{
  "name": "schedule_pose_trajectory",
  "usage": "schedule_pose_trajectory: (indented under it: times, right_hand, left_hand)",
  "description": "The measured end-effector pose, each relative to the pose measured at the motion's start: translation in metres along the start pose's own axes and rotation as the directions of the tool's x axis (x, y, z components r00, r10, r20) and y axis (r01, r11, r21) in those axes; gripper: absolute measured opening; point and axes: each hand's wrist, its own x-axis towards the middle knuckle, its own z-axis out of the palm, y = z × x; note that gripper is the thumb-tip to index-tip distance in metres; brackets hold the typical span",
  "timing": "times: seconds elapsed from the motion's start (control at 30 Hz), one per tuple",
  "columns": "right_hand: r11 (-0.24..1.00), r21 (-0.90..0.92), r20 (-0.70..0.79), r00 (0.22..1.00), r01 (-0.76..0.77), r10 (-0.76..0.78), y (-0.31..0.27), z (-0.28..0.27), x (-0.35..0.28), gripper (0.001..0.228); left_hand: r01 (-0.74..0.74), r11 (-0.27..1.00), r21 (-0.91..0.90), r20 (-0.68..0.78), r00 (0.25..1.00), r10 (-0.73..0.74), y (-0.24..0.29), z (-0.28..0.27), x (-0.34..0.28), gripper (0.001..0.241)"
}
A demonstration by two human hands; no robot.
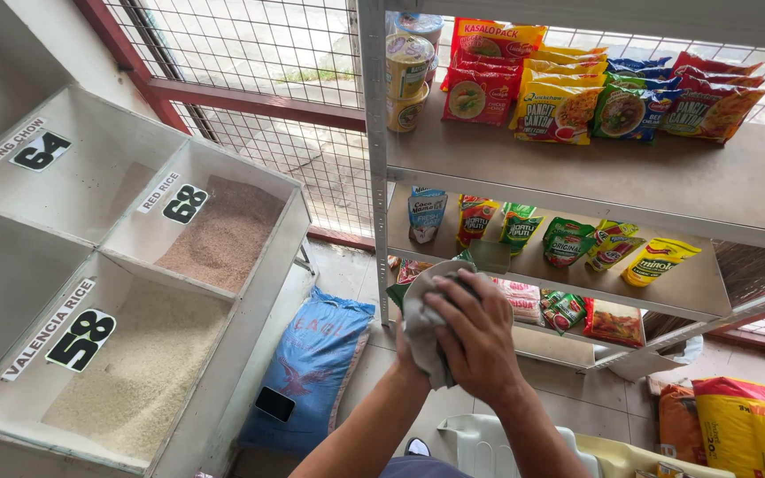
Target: Wiping down and organizing instant noodle packets on a shelf in a grocery store.
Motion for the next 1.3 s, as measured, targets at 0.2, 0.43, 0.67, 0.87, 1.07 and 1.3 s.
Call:
schedule_pose_trajectory:
  times: [0.2,0.43,0.67,0.87,1.07,1.3]
  right_hand:
    - [0.977,0.143,0.102,0.979,0.16,-0.175,-0.014,0.0,-0.013,0.032]
    - [0.965,0.26,0.049,0.998,0.021,-0.035,0.002,-0.002,0.002,0.031]
    - [0.988,0.089,0.053,0.989,0.13,-0.135,-0.018,0.002,0.01,0.034]
    - [0.967,0.247,0.081,0.992,0.069,-0.092,0.005,-0.002,-0.004,0.031]
    - [0.99,0.13,-0.065,0.995,-0.061,0.069,-0.002,-0.001,0.022,0.032]
    - [0.989,0.049,0.097,0.984,0.142,-0.147,-0.005,0.006,0.012,0.036]
  left_hand:
    - [0.372,0.828,-0.42,0.328,0.913,-0.243,0.023,-0.105,0.025,0.07]
    - [-0.065,0.994,0.083,-0.033,0.997,0.068,0.024,-0.017,0.006,0.092]
    - [-0.039,0.999,-0.034,-0.027,0.999,0.038,0.034,0.019,0.003,0.084]
    - [-0.069,0.993,0.098,0.117,0.991,0.057,0.044,0.029,0.004,0.073]
    - [0.006,1.0,0.006,0.115,0.993,-0.007,0.015,0.016,0.007,0.061]
    - [-0.012,0.991,0.134,0.068,0.998,0.002,0.029,-0.002,0.019,0.053]
